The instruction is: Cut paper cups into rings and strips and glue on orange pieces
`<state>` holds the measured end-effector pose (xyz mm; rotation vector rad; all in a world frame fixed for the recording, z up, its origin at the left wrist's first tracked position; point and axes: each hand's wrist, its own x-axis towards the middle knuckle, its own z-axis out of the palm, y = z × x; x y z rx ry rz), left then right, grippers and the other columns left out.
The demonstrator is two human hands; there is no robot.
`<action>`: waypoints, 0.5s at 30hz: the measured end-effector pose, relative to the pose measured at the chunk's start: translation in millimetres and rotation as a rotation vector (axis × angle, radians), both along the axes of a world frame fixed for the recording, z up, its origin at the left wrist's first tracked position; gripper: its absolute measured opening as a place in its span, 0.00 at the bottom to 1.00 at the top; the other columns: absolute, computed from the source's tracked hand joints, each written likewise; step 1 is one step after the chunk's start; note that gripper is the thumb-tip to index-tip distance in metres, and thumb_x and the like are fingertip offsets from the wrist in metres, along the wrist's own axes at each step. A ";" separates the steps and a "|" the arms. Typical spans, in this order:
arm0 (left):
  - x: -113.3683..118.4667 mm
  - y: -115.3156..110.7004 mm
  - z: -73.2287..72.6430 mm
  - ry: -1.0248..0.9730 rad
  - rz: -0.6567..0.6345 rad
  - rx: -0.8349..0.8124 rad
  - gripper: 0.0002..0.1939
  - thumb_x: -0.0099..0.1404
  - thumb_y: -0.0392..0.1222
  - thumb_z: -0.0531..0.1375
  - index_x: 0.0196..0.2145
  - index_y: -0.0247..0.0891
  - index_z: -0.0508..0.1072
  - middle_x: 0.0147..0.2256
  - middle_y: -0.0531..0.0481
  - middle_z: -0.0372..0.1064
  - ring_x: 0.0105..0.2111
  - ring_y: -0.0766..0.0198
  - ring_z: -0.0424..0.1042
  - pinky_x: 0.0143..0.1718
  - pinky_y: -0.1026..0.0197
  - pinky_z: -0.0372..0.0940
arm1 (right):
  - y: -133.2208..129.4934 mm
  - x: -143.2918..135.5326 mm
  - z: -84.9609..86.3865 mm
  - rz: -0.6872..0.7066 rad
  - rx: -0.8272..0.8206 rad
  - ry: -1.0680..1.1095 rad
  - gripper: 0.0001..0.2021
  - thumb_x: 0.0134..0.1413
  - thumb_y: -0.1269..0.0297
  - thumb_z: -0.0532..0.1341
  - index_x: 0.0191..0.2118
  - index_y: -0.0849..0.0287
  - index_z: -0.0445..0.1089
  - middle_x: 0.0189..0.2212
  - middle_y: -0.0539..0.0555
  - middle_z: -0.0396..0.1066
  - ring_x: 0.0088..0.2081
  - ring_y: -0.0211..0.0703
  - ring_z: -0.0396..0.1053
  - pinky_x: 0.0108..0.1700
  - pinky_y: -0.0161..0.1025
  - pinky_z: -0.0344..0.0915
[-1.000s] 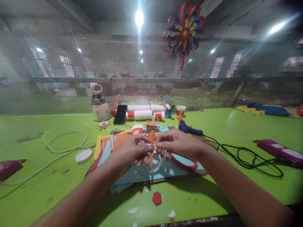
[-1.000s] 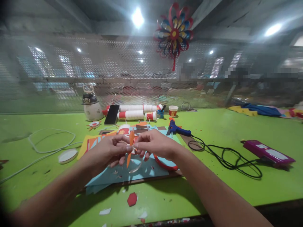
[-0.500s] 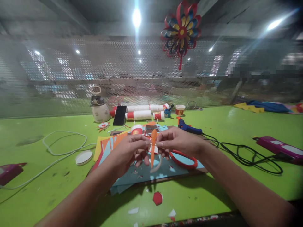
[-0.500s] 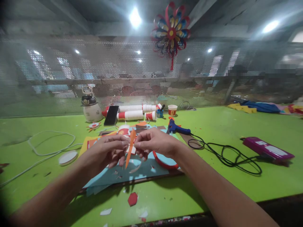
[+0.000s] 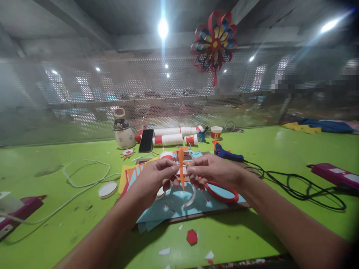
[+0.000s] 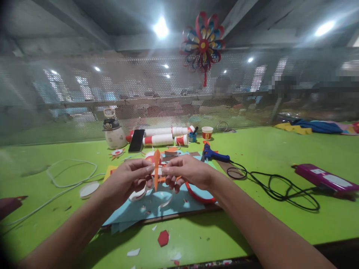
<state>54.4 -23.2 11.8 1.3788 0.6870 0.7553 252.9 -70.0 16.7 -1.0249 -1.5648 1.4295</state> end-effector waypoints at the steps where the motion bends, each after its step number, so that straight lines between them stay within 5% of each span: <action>1: -0.2 0.6 -0.4 -0.021 0.007 0.006 0.15 0.49 0.47 0.69 0.28 0.33 0.72 0.19 0.52 0.67 0.19 0.71 0.64 0.18 0.70 0.51 | -0.9 -1.4 -0.3 -0.003 -0.003 -0.005 0.12 0.56 0.59 0.64 0.30 0.64 0.73 0.24 0.52 0.70 0.23 0.34 0.68 0.28 0.35 0.67; 15: 1.9 -0.3 0.9 -0.172 0.017 -0.044 0.11 0.49 0.40 0.69 0.25 0.31 0.73 0.21 0.51 0.67 0.21 0.71 0.65 0.19 0.71 0.53 | -1.5 -23.3 -15.9 -0.065 -0.083 0.128 0.12 0.50 0.59 0.67 0.28 0.64 0.73 0.21 0.50 0.69 0.21 0.32 0.66 0.23 0.30 0.63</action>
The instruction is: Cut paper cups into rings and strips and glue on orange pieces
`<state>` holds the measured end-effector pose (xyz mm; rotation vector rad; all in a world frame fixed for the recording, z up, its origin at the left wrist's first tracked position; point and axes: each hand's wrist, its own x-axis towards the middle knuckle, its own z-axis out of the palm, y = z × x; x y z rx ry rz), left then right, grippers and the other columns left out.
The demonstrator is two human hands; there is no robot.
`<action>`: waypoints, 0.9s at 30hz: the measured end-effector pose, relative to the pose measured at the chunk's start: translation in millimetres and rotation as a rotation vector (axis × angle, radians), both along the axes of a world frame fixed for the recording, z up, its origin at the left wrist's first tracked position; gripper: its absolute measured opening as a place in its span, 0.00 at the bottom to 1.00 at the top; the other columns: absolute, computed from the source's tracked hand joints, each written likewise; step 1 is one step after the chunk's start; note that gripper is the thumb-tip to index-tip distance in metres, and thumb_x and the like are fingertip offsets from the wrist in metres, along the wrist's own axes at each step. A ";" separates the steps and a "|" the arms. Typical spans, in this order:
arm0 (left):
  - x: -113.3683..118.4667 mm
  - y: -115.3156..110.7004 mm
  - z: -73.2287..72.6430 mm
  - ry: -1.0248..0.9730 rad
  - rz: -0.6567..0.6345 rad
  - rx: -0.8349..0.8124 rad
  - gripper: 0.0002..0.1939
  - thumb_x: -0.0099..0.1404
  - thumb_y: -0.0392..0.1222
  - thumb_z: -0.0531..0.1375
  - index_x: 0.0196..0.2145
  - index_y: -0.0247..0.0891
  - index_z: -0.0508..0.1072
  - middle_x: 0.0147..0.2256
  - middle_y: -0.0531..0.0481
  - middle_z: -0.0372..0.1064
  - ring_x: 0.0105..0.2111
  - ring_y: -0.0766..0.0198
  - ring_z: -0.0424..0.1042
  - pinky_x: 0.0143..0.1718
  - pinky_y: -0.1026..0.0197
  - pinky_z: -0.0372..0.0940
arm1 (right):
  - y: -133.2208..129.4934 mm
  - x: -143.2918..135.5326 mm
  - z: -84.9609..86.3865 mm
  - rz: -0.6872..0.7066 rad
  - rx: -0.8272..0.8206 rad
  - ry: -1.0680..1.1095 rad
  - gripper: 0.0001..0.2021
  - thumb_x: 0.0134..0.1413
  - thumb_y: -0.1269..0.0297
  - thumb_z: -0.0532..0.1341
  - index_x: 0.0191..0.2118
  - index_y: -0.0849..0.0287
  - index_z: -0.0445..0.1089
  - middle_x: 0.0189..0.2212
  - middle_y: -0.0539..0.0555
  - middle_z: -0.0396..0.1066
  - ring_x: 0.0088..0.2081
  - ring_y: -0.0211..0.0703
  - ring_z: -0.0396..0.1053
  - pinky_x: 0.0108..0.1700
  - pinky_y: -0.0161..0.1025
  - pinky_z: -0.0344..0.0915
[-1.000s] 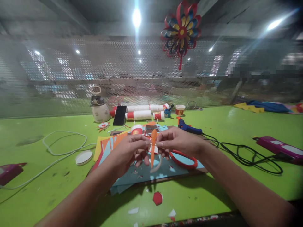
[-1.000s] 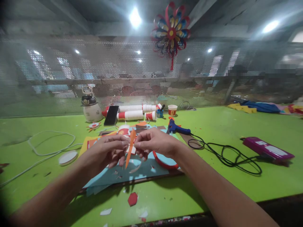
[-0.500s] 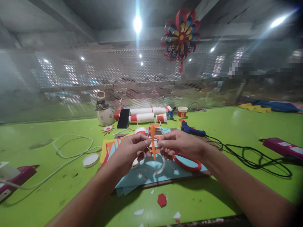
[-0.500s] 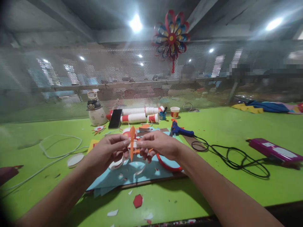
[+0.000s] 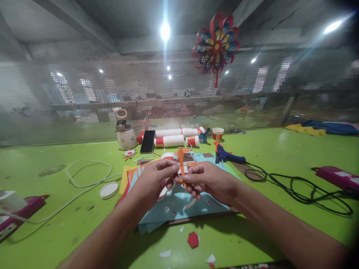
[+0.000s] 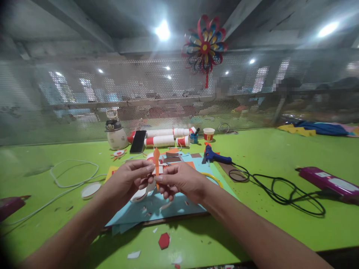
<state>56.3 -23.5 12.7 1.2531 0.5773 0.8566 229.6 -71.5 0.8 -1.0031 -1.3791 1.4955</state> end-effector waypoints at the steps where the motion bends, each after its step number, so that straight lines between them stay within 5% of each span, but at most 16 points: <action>1: 0.0 -0.1 -0.1 -0.009 0.003 -0.003 0.10 0.49 0.40 0.69 0.24 0.31 0.73 0.21 0.51 0.67 0.22 0.72 0.65 0.19 0.71 0.53 | 0.1 0.1 -0.1 -0.007 -0.002 0.002 0.12 0.49 0.59 0.67 0.28 0.65 0.73 0.20 0.50 0.69 0.21 0.32 0.66 0.23 0.30 0.62; 11: 0.2 0.4 0.4 0.024 0.006 -0.006 0.10 0.49 0.40 0.69 0.24 0.31 0.74 0.19 0.51 0.67 0.20 0.71 0.65 0.19 0.71 0.53 | -3.3 -1.0 3.6 -0.003 0.007 -0.034 0.12 0.50 0.60 0.68 0.27 0.65 0.73 0.20 0.50 0.68 0.21 0.33 0.65 0.22 0.31 0.60; 27: -0.1 -1.7 -0.3 0.051 -0.048 -0.009 0.10 0.49 0.42 0.69 0.27 0.31 0.77 0.19 0.49 0.69 0.19 0.72 0.63 0.18 0.70 0.50 | -2.4 -1.6 5.5 -0.051 0.118 -0.113 0.20 0.52 0.48 0.64 0.25 0.62 0.69 0.24 0.53 0.70 0.23 0.35 0.65 0.25 0.35 0.61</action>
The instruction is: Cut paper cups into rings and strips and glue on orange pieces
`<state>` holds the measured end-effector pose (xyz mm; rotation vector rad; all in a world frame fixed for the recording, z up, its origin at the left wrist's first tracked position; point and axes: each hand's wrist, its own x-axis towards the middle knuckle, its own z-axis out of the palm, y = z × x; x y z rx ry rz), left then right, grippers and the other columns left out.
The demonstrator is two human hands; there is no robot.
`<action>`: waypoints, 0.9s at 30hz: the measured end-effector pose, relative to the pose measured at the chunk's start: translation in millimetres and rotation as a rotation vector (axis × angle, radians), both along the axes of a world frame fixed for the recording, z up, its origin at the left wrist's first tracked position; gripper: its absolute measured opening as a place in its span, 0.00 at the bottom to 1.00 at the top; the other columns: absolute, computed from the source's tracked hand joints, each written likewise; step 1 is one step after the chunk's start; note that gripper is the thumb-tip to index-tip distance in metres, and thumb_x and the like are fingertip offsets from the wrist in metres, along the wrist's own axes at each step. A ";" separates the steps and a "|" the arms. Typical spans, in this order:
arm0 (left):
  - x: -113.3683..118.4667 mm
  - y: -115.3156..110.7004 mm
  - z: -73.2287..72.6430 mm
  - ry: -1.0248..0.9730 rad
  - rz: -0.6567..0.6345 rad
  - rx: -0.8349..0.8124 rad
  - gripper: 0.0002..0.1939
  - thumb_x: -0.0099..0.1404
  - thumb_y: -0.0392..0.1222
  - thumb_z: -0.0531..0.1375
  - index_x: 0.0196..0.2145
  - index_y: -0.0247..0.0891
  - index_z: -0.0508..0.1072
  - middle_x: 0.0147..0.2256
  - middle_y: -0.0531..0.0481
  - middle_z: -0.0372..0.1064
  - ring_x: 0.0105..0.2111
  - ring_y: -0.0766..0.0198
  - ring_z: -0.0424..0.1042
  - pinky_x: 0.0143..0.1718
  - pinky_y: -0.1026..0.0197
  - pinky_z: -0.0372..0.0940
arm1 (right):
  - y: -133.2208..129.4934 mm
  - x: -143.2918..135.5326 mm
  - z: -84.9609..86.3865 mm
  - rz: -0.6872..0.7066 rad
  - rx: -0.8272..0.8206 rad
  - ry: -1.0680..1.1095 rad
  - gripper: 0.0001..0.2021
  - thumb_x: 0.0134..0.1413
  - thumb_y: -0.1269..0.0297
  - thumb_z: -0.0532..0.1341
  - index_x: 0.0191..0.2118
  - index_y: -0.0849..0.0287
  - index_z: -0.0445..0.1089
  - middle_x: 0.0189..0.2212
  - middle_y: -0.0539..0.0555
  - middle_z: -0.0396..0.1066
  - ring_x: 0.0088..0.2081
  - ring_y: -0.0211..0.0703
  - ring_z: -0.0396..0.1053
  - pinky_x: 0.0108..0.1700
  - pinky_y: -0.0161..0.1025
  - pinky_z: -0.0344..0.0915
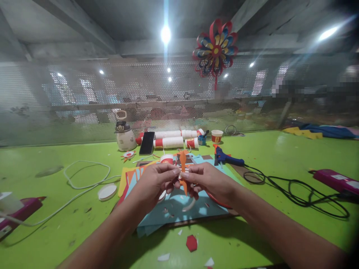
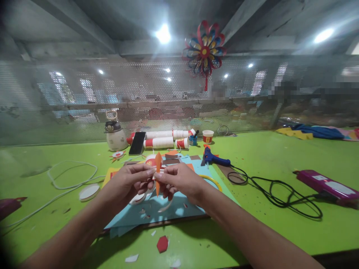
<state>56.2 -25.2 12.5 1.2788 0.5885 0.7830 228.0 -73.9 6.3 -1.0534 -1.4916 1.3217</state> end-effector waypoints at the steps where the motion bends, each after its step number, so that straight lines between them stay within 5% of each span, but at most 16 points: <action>1: -0.2 0.3 0.0 0.004 0.001 0.005 0.10 0.50 0.42 0.68 0.27 0.31 0.77 0.19 0.49 0.69 0.19 0.72 0.63 0.18 0.70 0.51 | 0.1 -0.1 -0.3 0.001 0.002 0.000 0.20 0.52 0.47 0.63 0.25 0.62 0.69 0.24 0.53 0.70 0.23 0.35 0.65 0.25 0.36 0.61; 27: -0.7 0.0 2.5 -0.006 0.008 0.038 0.09 0.51 0.41 0.68 0.25 0.32 0.74 0.19 0.50 0.68 0.19 0.71 0.63 0.19 0.69 0.51 | -2.0 -3.7 1.9 -0.038 -0.001 -0.025 0.19 0.53 0.49 0.64 0.24 0.62 0.71 0.21 0.51 0.69 0.22 0.35 0.65 0.24 0.34 0.62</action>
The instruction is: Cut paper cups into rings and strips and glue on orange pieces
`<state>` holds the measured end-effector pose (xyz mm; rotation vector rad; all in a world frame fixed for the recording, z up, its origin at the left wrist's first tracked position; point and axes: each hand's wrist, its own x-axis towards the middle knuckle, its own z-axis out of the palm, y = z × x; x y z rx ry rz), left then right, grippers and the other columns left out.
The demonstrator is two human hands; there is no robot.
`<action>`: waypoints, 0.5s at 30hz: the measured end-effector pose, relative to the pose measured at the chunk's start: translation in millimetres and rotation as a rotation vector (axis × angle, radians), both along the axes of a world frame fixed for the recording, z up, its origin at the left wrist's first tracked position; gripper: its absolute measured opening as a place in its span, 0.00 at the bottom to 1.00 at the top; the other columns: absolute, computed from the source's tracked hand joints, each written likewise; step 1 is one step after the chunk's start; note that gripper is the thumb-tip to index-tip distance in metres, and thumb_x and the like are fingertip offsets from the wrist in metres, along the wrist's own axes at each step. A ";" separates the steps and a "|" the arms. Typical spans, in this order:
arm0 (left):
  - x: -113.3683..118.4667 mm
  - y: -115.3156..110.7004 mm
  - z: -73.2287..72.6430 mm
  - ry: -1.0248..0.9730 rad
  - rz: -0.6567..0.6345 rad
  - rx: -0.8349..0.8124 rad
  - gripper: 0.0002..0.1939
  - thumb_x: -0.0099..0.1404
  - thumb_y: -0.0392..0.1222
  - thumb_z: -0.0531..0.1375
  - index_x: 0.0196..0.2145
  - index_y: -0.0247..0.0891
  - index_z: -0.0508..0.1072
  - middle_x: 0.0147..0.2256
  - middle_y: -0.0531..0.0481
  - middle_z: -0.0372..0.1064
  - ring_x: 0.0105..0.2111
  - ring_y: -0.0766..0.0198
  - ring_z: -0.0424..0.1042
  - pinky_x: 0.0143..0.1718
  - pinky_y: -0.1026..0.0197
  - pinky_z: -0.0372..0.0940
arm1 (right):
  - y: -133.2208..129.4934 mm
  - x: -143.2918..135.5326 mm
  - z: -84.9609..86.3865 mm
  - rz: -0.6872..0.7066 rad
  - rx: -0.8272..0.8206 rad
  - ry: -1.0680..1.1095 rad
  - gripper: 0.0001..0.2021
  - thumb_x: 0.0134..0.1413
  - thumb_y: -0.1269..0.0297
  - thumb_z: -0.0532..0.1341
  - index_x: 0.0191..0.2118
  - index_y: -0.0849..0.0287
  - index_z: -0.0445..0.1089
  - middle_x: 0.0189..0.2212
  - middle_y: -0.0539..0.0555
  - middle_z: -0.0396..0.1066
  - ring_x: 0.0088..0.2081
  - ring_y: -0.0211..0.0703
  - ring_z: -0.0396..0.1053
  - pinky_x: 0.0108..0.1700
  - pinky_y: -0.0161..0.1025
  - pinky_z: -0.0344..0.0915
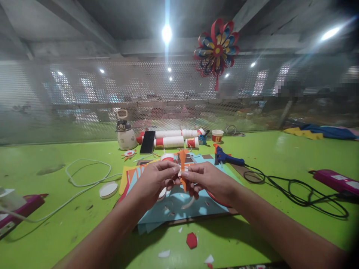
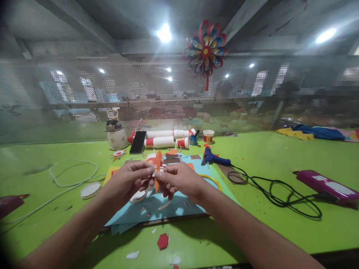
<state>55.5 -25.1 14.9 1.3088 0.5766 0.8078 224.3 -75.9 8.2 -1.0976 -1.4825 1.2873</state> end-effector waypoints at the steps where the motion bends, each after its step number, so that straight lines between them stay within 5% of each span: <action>1: 0.1 -0.2 -0.3 0.002 0.000 -0.003 0.09 0.51 0.41 0.68 0.25 0.32 0.74 0.19 0.50 0.68 0.20 0.71 0.64 0.19 0.69 0.51 | -0.2 -0.1 0.5 0.001 -0.003 0.006 0.19 0.53 0.48 0.63 0.24 0.61 0.71 0.22 0.51 0.69 0.22 0.35 0.65 0.23 0.34 0.62; 15: -2.0 6.4 -4.8 -0.012 -0.025 0.007 0.08 0.52 0.39 0.67 0.25 0.32 0.75 0.20 0.49 0.68 0.21 0.70 0.65 0.20 0.69 0.52 | 0.9 -4.0 -2.0 -0.029 0.019 -0.009 0.24 0.52 0.43 0.62 0.23 0.61 0.69 0.19 0.49 0.68 0.19 0.33 0.64 0.22 0.34 0.63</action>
